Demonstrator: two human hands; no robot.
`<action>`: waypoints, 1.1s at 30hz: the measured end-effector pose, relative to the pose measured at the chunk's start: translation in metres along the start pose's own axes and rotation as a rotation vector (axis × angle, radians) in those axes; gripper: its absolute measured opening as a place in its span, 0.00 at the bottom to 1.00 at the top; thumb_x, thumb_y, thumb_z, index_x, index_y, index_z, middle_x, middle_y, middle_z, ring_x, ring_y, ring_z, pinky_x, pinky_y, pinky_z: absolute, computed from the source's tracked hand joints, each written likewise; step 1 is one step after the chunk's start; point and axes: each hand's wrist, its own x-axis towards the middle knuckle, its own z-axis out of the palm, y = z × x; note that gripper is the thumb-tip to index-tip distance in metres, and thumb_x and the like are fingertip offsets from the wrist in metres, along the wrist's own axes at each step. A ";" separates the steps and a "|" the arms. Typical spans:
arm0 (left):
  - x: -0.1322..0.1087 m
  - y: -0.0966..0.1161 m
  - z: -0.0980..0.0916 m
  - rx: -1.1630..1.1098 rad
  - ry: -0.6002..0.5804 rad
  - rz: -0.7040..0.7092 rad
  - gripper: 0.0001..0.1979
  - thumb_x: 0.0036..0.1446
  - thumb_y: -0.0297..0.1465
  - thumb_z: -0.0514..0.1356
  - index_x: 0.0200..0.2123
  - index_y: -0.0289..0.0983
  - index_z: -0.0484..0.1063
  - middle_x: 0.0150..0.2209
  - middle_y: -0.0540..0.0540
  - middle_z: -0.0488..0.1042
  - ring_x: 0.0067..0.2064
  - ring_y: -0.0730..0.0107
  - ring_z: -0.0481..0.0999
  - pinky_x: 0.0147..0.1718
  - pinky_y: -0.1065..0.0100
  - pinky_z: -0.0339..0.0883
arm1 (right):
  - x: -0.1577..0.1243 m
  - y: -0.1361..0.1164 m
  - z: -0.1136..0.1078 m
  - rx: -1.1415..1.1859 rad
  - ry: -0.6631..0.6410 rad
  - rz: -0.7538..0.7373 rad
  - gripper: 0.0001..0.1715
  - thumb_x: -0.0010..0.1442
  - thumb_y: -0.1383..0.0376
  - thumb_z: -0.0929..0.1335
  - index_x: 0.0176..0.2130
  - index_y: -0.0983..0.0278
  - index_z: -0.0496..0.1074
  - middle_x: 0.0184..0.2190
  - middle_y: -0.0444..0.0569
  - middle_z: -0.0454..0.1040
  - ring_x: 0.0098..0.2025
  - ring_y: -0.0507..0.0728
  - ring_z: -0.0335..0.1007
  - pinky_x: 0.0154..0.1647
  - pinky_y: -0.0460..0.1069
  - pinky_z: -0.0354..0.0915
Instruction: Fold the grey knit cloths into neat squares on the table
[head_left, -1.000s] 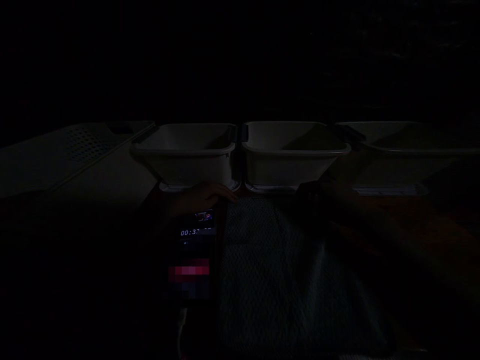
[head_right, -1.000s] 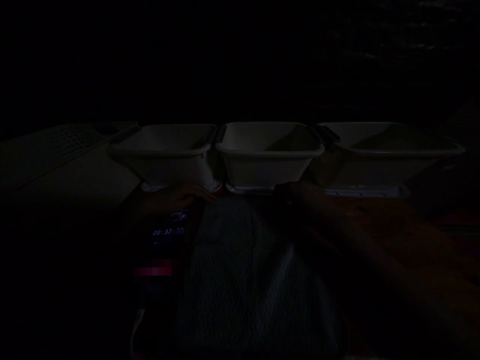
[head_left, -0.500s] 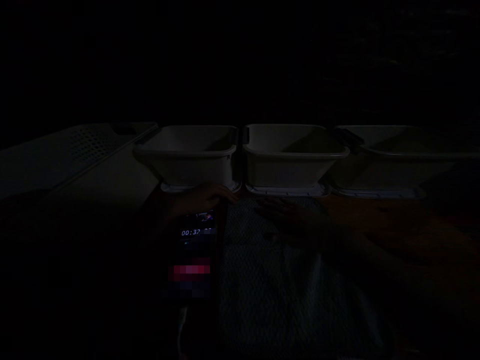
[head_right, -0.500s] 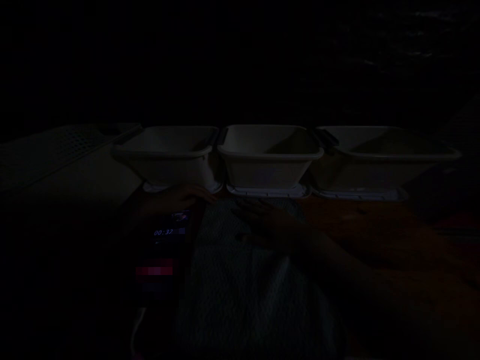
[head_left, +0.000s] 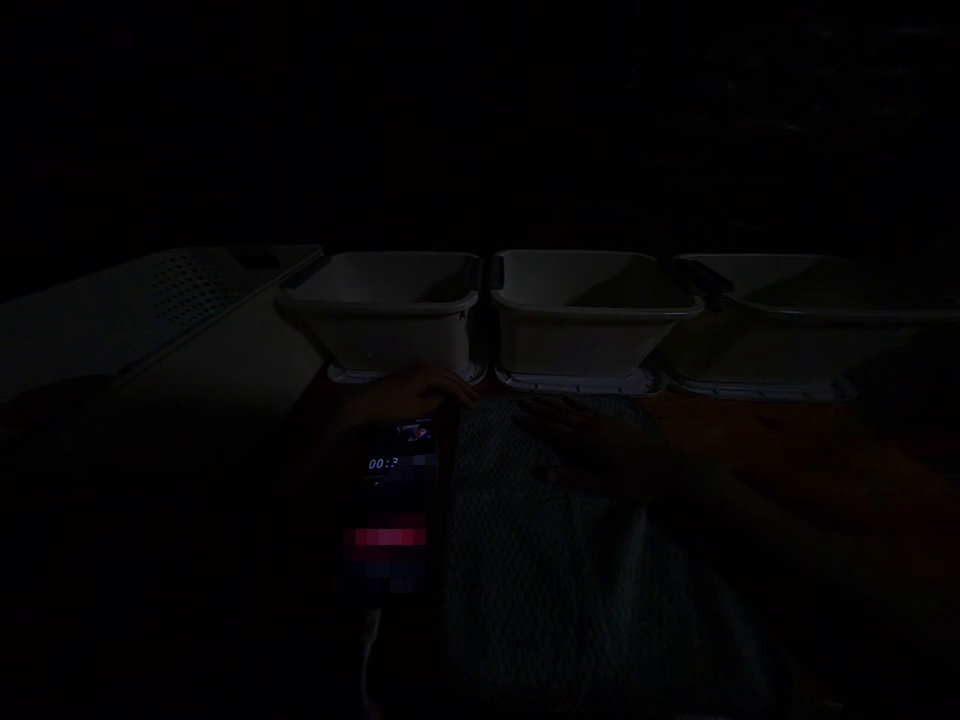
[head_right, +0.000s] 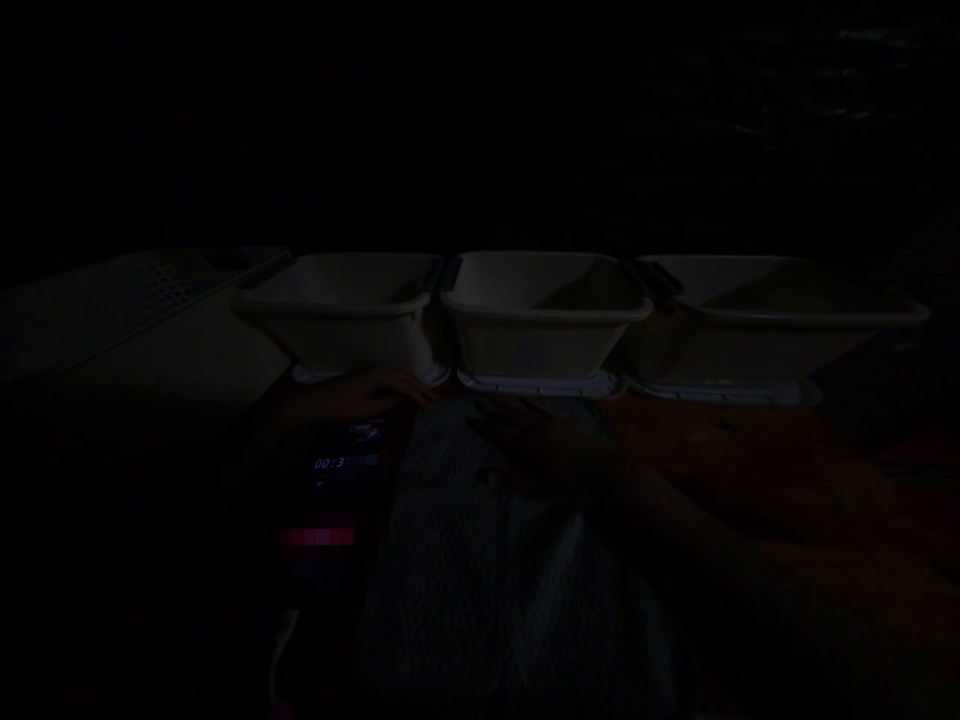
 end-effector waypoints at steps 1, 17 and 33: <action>0.000 0.000 0.000 0.005 0.006 -0.004 0.17 0.60 0.21 0.51 0.47 0.38 0.74 0.52 0.44 0.73 0.54 0.68 0.70 0.54 0.65 0.60 | 0.000 0.001 0.001 -0.012 0.001 0.001 0.40 0.63 0.47 0.57 0.67 0.61 0.44 0.67 0.51 0.41 0.69 0.59 0.35 0.68 0.60 0.39; 0.003 0.013 -0.002 0.013 0.021 0.052 0.16 0.60 0.21 0.52 0.44 0.39 0.76 0.53 0.43 0.71 0.54 0.68 0.70 0.53 0.65 0.61 | 0.000 0.002 0.003 -0.071 -0.024 0.028 0.40 0.64 0.46 0.56 0.67 0.61 0.45 0.67 0.50 0.41 0.69 0.58 0.35 0.67 0.60 0.43; 0.002 0.026 0.002 -0.089 -0.172 0.024 0.20 0.53 0.17 0.50 0.37 0.40 0.79 0.51 0.46 0.72 0.50 0.67 0.72 0.49 0.66 0.65 | 0.000 0.006 0.005 0.014 -0.003 0.005 0.40 0.62 0.47 0.59 0.67 0.59 0.44 0.67 0.51 0.42 0.69 0.60 0.36 0.68 0.61 0.39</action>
